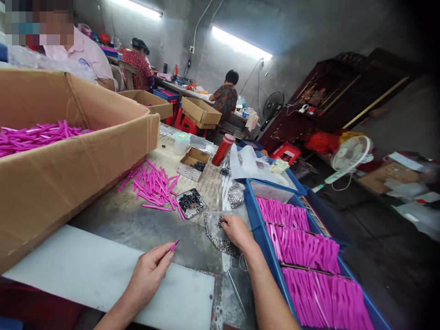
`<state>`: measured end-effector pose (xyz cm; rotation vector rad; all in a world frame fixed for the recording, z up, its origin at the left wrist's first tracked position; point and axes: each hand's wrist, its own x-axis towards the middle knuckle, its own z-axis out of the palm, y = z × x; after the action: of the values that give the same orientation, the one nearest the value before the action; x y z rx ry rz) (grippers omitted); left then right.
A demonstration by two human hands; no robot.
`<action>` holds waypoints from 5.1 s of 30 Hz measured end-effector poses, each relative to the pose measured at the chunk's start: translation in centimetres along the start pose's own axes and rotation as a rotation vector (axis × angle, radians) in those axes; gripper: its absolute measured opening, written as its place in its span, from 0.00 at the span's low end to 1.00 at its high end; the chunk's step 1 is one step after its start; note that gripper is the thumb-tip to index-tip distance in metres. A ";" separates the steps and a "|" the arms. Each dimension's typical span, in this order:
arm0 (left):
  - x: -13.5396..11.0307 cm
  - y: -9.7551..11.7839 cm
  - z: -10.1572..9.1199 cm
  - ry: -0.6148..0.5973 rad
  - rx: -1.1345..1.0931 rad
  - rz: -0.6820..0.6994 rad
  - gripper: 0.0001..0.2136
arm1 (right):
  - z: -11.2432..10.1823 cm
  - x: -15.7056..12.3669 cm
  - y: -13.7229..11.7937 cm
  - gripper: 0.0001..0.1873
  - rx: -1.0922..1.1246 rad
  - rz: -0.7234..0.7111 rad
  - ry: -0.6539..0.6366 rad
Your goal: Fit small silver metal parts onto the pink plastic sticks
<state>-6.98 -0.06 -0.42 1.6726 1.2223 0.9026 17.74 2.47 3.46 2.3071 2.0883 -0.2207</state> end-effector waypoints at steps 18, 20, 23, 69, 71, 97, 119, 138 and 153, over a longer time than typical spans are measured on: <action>0.0 -0.1 0.0 -0.026 0.024 0.043 0.13 | 0.1 0.1 -0.1 0.11 0.062 0.039 0.076; -0.1 -0.2 0.0 -0.023 0.025 0.044 0.13 | -0.6 -0.6 -0.4 0.12 0.096 0.021 0.098; -0.1 -0.3 0.1 -0.021 0.025 0.050 0.13 | -1.2 -2.3 -1.4 0.10 0.277 -0.057 0.133; -0.4 -0.1 0.1 -0.042 0.025 0.053 0.12 | 2.9 -5.3 -5.5 0.09 0.022 -0.175 -0.165; -0.4 0.0 0.1 -0.030 0.025 0.073 0.12 | 2.8 -5.3 -5.7 0.09 0.013 -0.140 -0.177; -1.3 1.8 0.7 0.018 -0.153 0.112 0.14 | 4.7 -5.8 -8.8 0.06 1.623 0.089 0.043; -1.6 2.8 1.4 0.044 -0.225 0.212 0.12 | 4.2 -6.6 -11.2 0.09 2.081 0.090 0.035; -1.8 3.0 1.7 0.055 -0.187 0.251 0.13 | 4.4 -6.9 -10.5 0.10 1.671 -0.064 0.200; -2.0 3.1 1.7 0.083 -0.191 0.244 0.13 | 4.3 -6.9 -10.4 0.12 1.612 -0.063 0.220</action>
<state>-4.89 -2.87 1.68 1.6658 0.9642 1.2094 6.36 -3.78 0.80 2.7567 2.3577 -2.5077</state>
